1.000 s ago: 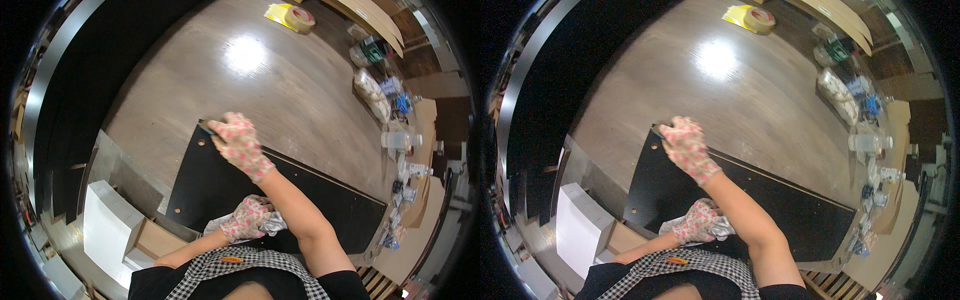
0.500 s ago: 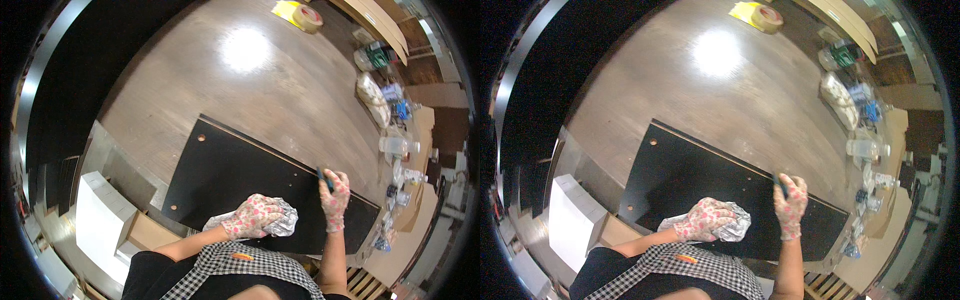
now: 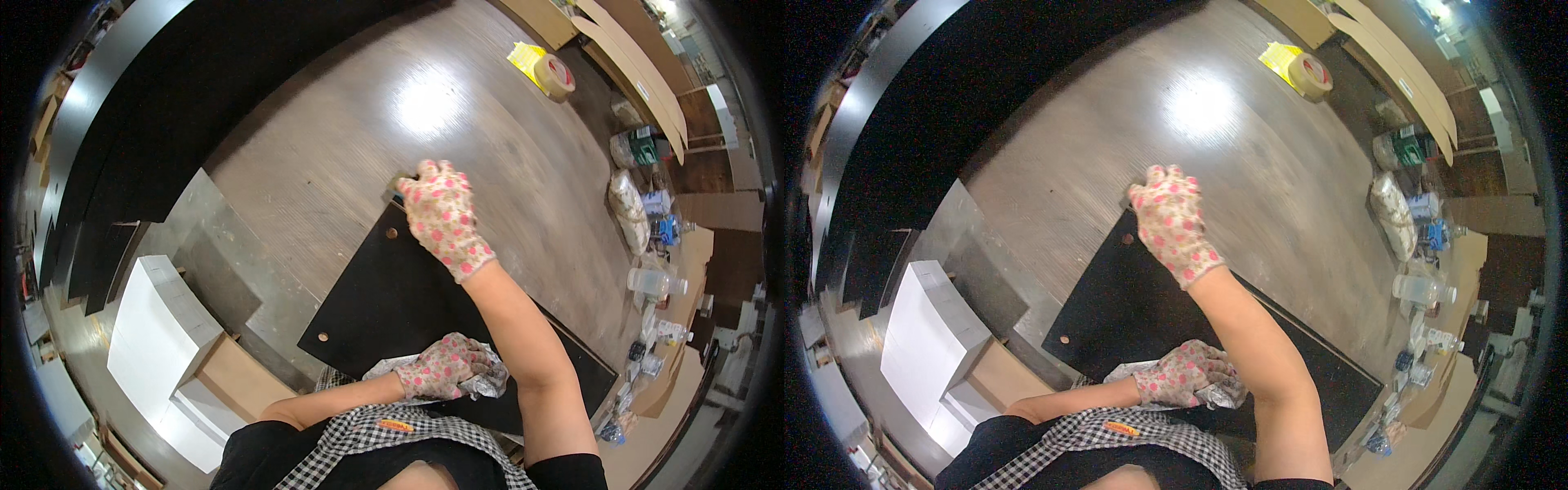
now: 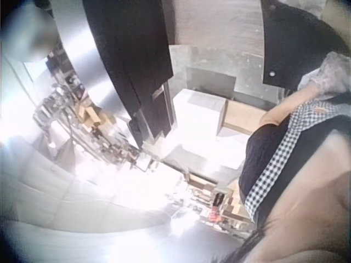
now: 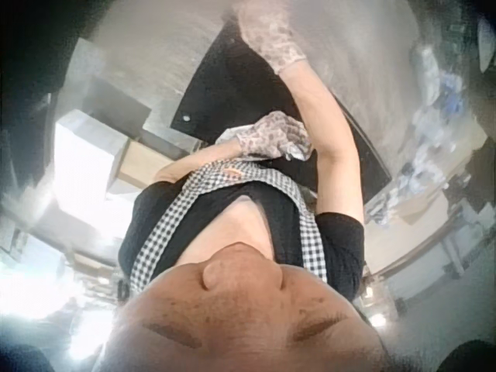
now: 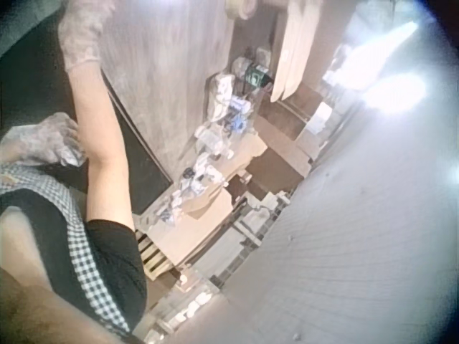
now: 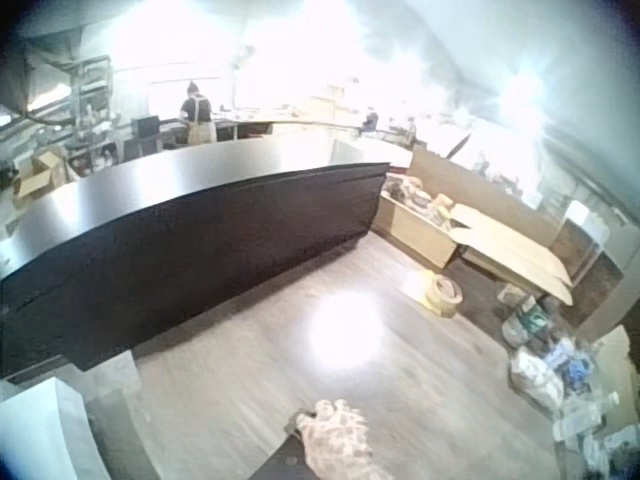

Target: The person wipes a black rectangular panel with a cloth and a small blue tool, repeatedly cleaning the surface and edges. The person then stacks the cleaned panel with other similar panels.

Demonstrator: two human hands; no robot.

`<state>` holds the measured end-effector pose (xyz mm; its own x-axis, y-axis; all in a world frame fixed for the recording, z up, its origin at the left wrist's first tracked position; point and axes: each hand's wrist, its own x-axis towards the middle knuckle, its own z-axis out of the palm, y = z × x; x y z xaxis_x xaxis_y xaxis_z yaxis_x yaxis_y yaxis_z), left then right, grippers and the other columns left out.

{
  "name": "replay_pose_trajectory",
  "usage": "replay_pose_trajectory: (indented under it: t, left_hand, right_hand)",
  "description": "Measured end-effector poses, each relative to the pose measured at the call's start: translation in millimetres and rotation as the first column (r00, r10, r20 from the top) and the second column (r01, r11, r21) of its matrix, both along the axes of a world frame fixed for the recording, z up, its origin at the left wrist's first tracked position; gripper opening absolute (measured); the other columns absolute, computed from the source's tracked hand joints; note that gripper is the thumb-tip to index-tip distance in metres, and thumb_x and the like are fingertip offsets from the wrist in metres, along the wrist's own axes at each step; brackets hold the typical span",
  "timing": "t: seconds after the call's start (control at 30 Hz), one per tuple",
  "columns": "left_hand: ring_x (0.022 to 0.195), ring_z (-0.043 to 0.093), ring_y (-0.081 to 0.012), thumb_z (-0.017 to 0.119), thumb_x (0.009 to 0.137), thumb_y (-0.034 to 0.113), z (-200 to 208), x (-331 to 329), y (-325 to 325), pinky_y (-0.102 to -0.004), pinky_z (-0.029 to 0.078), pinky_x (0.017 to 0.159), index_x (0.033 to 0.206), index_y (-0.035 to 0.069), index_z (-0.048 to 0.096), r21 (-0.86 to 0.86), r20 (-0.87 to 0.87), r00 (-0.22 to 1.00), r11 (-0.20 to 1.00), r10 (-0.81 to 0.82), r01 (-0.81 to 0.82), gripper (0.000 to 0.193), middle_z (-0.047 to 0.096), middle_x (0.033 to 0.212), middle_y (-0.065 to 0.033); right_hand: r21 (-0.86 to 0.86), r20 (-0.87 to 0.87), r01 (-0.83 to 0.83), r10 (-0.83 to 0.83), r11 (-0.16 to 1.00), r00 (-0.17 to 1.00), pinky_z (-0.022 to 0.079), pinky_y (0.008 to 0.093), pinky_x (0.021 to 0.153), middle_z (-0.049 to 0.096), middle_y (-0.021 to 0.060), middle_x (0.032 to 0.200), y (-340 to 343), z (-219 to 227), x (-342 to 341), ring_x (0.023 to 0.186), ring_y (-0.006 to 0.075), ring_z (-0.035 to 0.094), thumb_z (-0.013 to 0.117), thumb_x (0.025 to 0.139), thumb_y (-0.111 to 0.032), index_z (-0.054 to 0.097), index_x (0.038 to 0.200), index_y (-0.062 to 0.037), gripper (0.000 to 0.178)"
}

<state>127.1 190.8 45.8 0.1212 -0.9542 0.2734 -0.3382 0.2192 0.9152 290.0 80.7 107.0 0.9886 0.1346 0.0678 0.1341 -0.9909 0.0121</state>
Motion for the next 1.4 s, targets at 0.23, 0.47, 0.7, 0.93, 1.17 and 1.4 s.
replay_pose_trajectory:
  t: [0.23, 0.47, 0.7, 0.93, 1.17, 1.4]
  left_hand:
    - [0.126, 0.053, -0.0357, 0.069, 0.066, 0.031, 0, 2, -1, -0.0488, 0.039, 0.107, 0.123, 0.005, 0.065, 0.016, -0.009, 0.999, 0.999, -0.036, 0.037, 0.062, 0.061, 0.131, -0.0134]
    - [0.129, 0.052, -0.0321, 0.07, 0.065, 0.024, 0, 3, -3, -0.0436, 0.038, 0.109, 0.127, 0.008, 0.063, 0.086, 0.112, 0.988, 0.992, -0.102, 0.093, 0.064, 0.062, 0.132, -0.0112]
    - [0.12, 0.059, -0.029, 0.075, 0.053, 0.024, 8, 8, -9, -0.0437, 0.045, 0.099, 0.115, 0.01, 0.068, 0.052, 0.106, 0.988, 0.992, -0.117, 0.112, 0.063, 0.067, 0.123, -0.0073]
    - [0.12, 0.06, -0.0283, 0.08, 0.059, 0.019, 14, 2, -19, -0.0429, 0.045, 0.098, 0.114, 0.008, 0.071, 0.043, 0.153, 0.983, 0.995, -0.099, 0.093, 0.057, 0.068, 0.121, -0.0073]
    - [0.119, 0.061, -0.0283, 0.078, 0.057, 0.022, 19, -12, -38, -0.0452, 0.045, 0.097, 0.112, 0.015, 0.072, 0.14, 0.332, 0.937, 0.988, -0.112, 0.068, 0.056, 0.069, 0.121, -0.0029]
    - [0.116, 0.061, -0.0276, 0.077, 0.065, 0.026, 23, -41, -57, -0.0452, 0.043, 0.097, 0.109, 0.014, 0.071, 0.088, 0.441, 0.89, 0.981, 0.115, -0.17, 0.046, 0.069, 0.119, -0.0032]
  right_hand:
    - [0.225, 0.039, 0.039, -0.049, 0.973, 0.998, 0.051, 0.0429, 0.084, 0.062, 0.0111, 0.101, -17, -7, -9, 0.099, 0.0305, 0.06, 0.072, 0.082, -0.015, 0.073, 0.108, -0.0146, 0.026]
    - [0.51, 0.107, 0.079, -0.154, 0.857, 0.982, 0.052, 0.0427, 0.082, 0.062, 0.0131, 0.099, -14, -16, -34, 0.095, 0.0316, 0.061, 0.073, 0.081, -0.017, 0.072, 0.109, -0.0127, 0.028]
    - [0.437, 0.017, 0.377, -0.426, 0.817, 0.904, 0.051, 0.0441, 0.087, 0.065, 0.0173, 0.104, -86, -17, -177, 0.1, 0.0352, 0.062, 0.075, 0.081, -0.015, 0.073, 0.111, -0.0106, 0.03]
    - [0.151, -0.003, 0.86, -0.87, 0.487, 0.493, 0.051, 0.0446, 0.086, 0.063, 0.0154, 0.106, -159, 9, -316, 0.1, 0.0332, 0.061, 0.072, 0.084, -0.019, 0.07, 0.116, -0.0122, 0.033]
    - [0.676, 0.162, 0.511, -0.783, 0.531, 0.6, 0.05, 0.0364, 0.09, 0.063, 0.0126, 0.112, -211, -50, -341, 0.1, 0.0249, 0.062, 0.068, 0.089, -0.008, 0.05, 0.143, -0.0065, 0.057]
    - [0.884, -0.014, 0.378, -0.791, 0.276, 0.612, 0.053, 0.0312, 0.073, 0.063, 0.0085, 0.096, -259, -65, -401, 0.078, 0.0151, 0.061, 0.069, 0.087, -0.009, 0.045, 0.146, -0.0026, 0.063]
